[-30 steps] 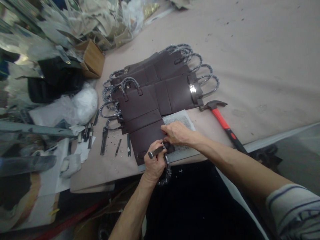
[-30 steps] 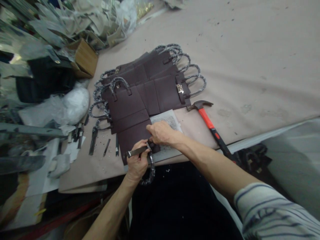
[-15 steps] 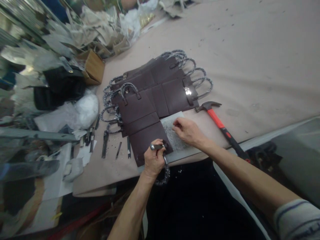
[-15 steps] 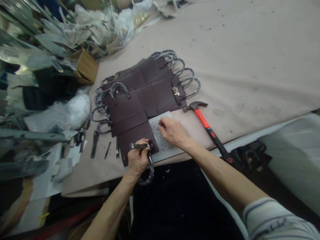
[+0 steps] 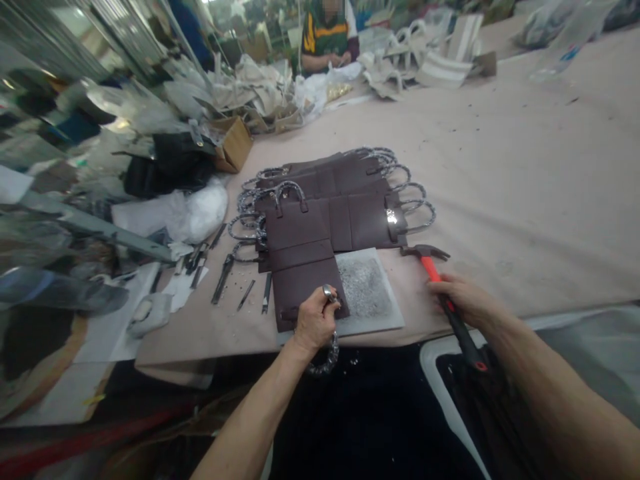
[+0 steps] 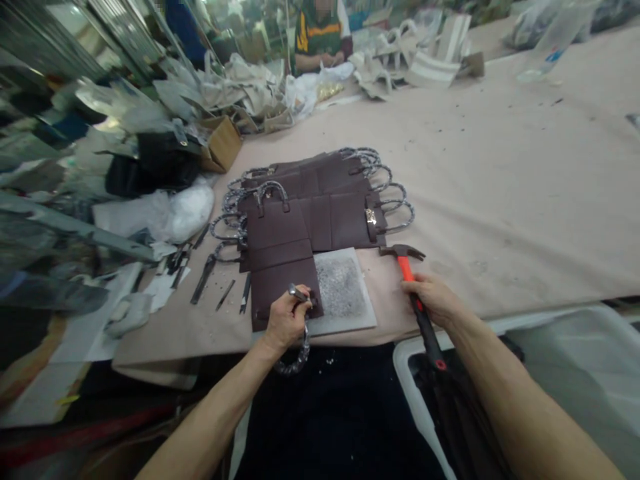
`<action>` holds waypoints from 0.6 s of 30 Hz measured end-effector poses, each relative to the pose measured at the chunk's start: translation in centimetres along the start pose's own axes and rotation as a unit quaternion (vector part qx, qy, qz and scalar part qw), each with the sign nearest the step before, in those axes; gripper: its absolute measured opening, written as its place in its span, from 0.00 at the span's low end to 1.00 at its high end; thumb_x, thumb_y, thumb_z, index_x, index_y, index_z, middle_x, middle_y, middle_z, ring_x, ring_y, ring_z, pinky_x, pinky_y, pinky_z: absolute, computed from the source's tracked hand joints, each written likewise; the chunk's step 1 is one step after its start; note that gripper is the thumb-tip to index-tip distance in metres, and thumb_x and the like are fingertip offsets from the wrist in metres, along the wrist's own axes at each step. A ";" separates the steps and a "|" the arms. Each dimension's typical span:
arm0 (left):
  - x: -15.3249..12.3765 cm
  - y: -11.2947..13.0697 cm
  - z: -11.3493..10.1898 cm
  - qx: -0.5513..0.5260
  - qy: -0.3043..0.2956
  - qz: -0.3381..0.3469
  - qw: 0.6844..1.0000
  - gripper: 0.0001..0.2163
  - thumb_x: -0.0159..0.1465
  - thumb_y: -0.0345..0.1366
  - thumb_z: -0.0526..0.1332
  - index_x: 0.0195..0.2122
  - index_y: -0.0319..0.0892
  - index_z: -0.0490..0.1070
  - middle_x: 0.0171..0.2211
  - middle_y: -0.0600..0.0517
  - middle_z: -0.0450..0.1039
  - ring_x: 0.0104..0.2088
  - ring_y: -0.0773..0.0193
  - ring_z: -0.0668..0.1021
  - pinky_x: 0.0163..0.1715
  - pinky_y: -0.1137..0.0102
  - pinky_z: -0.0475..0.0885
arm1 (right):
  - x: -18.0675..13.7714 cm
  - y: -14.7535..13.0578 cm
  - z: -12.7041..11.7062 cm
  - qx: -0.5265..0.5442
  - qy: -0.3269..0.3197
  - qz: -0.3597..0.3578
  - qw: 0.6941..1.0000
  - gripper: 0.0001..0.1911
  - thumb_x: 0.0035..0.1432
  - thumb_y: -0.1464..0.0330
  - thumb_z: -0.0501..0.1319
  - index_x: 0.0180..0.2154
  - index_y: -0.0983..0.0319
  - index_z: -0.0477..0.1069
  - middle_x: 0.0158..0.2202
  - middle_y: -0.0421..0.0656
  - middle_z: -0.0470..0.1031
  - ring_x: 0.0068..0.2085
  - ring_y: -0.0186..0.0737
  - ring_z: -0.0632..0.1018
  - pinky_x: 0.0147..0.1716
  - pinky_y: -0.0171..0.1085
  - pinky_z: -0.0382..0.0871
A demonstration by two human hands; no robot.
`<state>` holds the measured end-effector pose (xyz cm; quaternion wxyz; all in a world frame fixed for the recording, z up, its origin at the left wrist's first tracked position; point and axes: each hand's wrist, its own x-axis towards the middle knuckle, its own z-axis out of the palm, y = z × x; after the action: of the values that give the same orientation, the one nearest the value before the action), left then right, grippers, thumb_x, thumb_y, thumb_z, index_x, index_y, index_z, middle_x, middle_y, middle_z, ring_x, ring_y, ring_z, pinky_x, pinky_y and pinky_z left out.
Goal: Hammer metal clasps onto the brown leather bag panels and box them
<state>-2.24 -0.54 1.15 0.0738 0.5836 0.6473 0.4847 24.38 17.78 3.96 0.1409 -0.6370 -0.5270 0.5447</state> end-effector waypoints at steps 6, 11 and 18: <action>-0.1 0.0 0.2 -0.007 0.002 -0.013 1.000 0.09 0.62 0.25 0.61 0.40 0.44 0.74 0.40 0.48 0.81 0.42 0.58 0.84 0.46 0.65 0.80 | -6.0 -4.4 1.1 0.086 -0.059 -0.031 0.994 0.09 0.64 0.61 0.54 0.34 0.57 0.60 0.21 0.31 0.55 0.17 0.30 0.57 0.16 0.30 0.55; -0.1 0.1 0.3 -0.011 -0.014 -0.029 0.999 0.08 0.63 0.24 0.60 0.38 0.43 0.74 0.40 0.49 0.81 0.42 0.59 0.83 0.46 0.66 0.79 | -12.5 -8.4 1.8 -0.101 0.016 -0.375 0.921 0.17 0.68 0.51 0.51 0.36 0.57 0.65 0.21 0.36 0.63 0.20 0.34 0.65 0.19 0.34 0.56; -0.1 -0.1 0.4 -0.006 -0.035 -0.055 0.998 0.07 0.63 0.24 0.60 0.38 0.43 0.74 0.39 0.49 0.80 0.41 0.59 0.82 0.45 0.67 0.77 | -15.0 -12.3 1.4 -0.461 -0.003 -0.568 0.682 0.17 0.73 0.61 0.47 0.31 0.58 0.62 0.17 0.35 0.61 0.16 0.34 0.56 0.21 0.38 0.41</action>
<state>-1.98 -0.41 0.82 0.1270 0.5631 0.6726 0.4631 19.03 9.82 20.91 0.1098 -0.1982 -0.9727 0.0499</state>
